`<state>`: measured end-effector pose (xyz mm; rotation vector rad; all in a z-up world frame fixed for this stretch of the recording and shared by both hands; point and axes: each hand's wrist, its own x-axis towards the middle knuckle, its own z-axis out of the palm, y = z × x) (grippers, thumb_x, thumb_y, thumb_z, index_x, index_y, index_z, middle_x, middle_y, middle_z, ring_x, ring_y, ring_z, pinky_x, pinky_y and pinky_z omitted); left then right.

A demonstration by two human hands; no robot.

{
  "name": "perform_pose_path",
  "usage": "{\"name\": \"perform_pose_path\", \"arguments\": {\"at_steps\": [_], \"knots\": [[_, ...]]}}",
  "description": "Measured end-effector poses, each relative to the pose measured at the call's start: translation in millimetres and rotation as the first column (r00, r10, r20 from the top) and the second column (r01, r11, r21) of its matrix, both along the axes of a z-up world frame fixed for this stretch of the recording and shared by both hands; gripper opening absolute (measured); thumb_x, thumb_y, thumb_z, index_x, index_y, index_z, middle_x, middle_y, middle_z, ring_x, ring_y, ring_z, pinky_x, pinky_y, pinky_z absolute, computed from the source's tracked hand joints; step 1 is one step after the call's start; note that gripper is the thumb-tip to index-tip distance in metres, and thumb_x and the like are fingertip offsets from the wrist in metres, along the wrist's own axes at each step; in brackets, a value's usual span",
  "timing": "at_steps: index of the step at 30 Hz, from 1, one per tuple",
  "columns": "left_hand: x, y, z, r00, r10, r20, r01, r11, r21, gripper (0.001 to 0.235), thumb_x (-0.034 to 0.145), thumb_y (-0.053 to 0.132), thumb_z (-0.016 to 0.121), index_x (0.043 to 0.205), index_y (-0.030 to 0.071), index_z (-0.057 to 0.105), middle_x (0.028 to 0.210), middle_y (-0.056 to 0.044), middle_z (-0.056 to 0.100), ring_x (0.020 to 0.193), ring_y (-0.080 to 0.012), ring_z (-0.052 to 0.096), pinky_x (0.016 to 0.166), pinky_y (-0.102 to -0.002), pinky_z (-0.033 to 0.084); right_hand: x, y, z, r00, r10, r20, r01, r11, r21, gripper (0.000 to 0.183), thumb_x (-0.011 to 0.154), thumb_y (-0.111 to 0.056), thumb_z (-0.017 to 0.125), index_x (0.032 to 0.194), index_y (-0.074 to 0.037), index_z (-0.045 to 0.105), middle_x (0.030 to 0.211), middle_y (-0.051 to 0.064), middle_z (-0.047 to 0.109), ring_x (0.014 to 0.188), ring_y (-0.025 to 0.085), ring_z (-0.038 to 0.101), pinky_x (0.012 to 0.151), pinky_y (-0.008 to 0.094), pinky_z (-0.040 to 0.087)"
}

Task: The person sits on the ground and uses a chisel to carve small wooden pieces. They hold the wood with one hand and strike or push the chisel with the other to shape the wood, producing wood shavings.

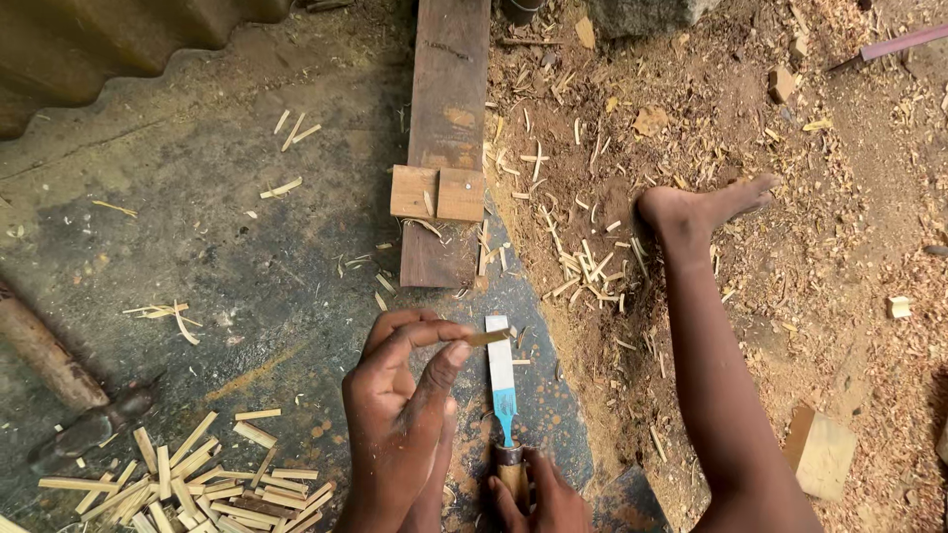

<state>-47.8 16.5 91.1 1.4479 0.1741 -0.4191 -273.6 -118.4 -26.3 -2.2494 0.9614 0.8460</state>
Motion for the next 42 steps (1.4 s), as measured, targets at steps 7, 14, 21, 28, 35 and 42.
{"name": "perform_pose_path", "arguments": {"at_steps": [7, 14, 21, 28, 35, 42], "knots": [[-17.0, 11.9, -1.9, 0.989, -0.091, 0.116, 0.104, 0.989, -0.107, 0.013, 0.097, 0.003, 0.068, 0.107, -0.004, 0.070, 0.112, -0.011, 0.061, 0.105, -0.0150, 0.062, 0.093, -0.029, 0.049, 38.8, -1.5, 70.5, 0.879, -0.058, 0.473, 0.026, 0.997, 0.073, 0.039, 0.086, -0.017, 0.073, 0.124, -0.008, 0.073, 0.103, 0.009, 0.075, 0.079, 0.017, 0.078, 0.068, 0.031, 0.062], [-28.1, 27.4, -11.2, 0.913, -0.340, -0.227, 0.312, 0.938, -0.153, 0.017, 0.097, 0.013, 0.064, 0.106, -0.001, 0.067, 0.093, -0.008, 0.073, 0.089, -0.0125, 0.069, 0.081, -0.028, 0.056, 98.7, 3.3, 143.7, 0.586, -0.583, 0.563, 0.150, 0.761, 0.632, 0.046, 0.087, 0.009, 0.069, 0.133, 0.008, 0.060, 0.105, 0.017, 0.072, 0.089, 0.021, 0.073, 0.077, 0.034, 0.064], [-37.8, 28.0, -35.4, 0.796, -0.513, -0.322, 0.376, 0.835, -0.403, 0.022, 0.099, 0.018, 0.060, 0.107, -0.003, 0.066, 0.093, -0.011, 0.075, 0.092, -0.0145, 0.073, 0.084, -0.031, 0.058, 102.0, -0.5, 133.9, 0.634, -0.508, 0.583, 0.145, 0.819, 0.555, 0.029, 0.091, 0.008, 0.071, 0.120, 0.010, 0.068, 0.093, 0.019, 0.076, 0.083, 0.023, 0.078, 0.074, 0.034, 0.066], [-48.1, 27.4, -49.8, 0.760, -0.557, -0.335, 0.440, 0.820, -0.367, 0.027, 0.098, 0.019, 0.060, 0.113, -0.001, 0.068, 0.088, -0.008, 0.075, 0.090, -0.0126, 0.072, 0.087, -0.030, 0.054, 97.8, -6.7, 123.7, 0.656, -0.537, 0.530, 0.144, 0.778, 0.611, 0.024, 0.090, 0.005, 0.074, 0.114, 0.009, 0.069, 0.092, 0.016, 0.075, 0.081, 0.020, 0.075, 0.072, 0.032, 0.064], [-56.0, 25.4, -61.2, 0.719, -0.598, -0.355, 0.425, 0.782, -0.455, 0.027, 0.100, 0.019, 0.060, 0.116, -0.001, 0.067, 0.089, -0.005, 0.072, 0.091, -0.0100, 0.068, 0.089, -0.026, 0.050, 96.6, -12.8, 117.6, 0.701, -0.526, 0.481, 0.147, 0.767, 0.624, 0.021, 0.090, 0.003, 0.074, 0.111, 0.007, 0.070, 0.093, 0.016, 0.076, 0.081, 0.019, 0.075, 0.071, 0.031, 0.063], [-52.0, 24.1, -57.5, 0.794, -0.526, -0.303, 0.455, 0.846, -0.277, 0.023, 0.098, 0.021, 0.063, 0.109, 0.001, 0.068, 0.089, -0.002, 0.070, 0.086, -0.0073, 0.069, 0.082, -0.026, 0.054, 98.4, -10.7, 110.5, 0.693, -0.580, 0.428, 0.165, 0.706, 0.689, 0.025, 0.096, 0.000, 0.068, 0.120, 0.007, 0.065, 0.094, 0.016, 0.075, 0.085, 0.020, 0.075, 0.075, 0.032, 0.064]]}}
